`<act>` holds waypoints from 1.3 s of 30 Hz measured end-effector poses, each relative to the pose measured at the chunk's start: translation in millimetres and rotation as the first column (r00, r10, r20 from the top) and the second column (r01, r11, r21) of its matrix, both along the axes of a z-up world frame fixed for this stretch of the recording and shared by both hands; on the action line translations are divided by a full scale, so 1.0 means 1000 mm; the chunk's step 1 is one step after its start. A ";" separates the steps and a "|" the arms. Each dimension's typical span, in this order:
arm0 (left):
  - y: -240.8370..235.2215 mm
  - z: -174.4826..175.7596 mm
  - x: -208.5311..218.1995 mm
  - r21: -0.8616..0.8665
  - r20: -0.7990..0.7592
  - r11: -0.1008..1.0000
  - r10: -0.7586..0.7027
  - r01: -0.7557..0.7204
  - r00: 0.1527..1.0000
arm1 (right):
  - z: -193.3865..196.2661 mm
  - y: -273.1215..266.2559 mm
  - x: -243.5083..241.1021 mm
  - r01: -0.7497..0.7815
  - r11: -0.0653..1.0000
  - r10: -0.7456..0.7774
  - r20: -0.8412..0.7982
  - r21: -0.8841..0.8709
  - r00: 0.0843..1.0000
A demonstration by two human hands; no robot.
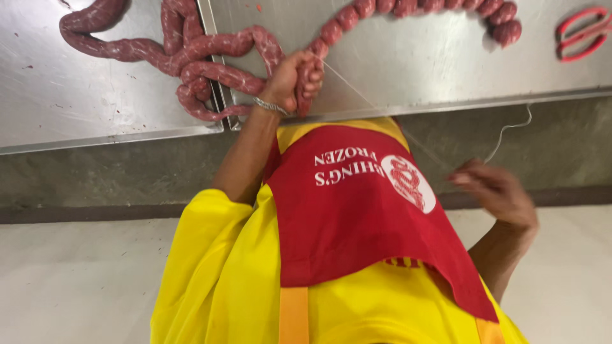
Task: The person ties long lengths of meat-filled sausage casing into smaller individual links by hand using a thin white string on a metal table.
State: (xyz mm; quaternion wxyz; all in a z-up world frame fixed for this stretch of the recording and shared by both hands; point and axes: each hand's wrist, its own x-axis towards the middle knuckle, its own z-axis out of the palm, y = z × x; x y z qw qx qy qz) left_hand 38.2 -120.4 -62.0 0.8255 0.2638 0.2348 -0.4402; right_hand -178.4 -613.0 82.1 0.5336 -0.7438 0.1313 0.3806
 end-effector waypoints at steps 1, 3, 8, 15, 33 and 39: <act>0.002 -0.002 -0.001 -0.091 0.010 0.996 0.025 -0.024 1.000 | -0.009 -0.017 -0.022 0.222 0.866 -0.361 0.251 0.448 0.898; 0.003 -0.001 0.007 -0.167 -0.044 0.985 0.040 -0.047 0.998 | -0.087 -0.009 -0.035 0.335 0.879 -0.406 0.166 0.339 0.898; 0.001 0.007 0.010 -0.245 -0.092 0.965 0.072 -0.093 0.993 | -0.150 0.000 -0.061 0.263 0.918 -0.306 -0.107 -0.298 0.946; 0.002 0.021 0.009 -0.086 0.058 0.995 0.052 -0.047 0.997 | -0.097 -0.007 -0.024 0.309 0.882 -0.340 -0.027 -0.355 0.940; -0.013 0.028 -0.001 0.189 0.183 0.981 -0.001 -0.034 0.983 | -0.077 -0.081 0.078 0.613 0.528 0.123 0.767 -0.588 0.629; -0.022 0.037 0.000 0.338 0.177 0.941 -0.040 -0.023 0.983 | -0.033 -0.071 0.231 0.641 0.672 0.104 0.904 -0.371 0.414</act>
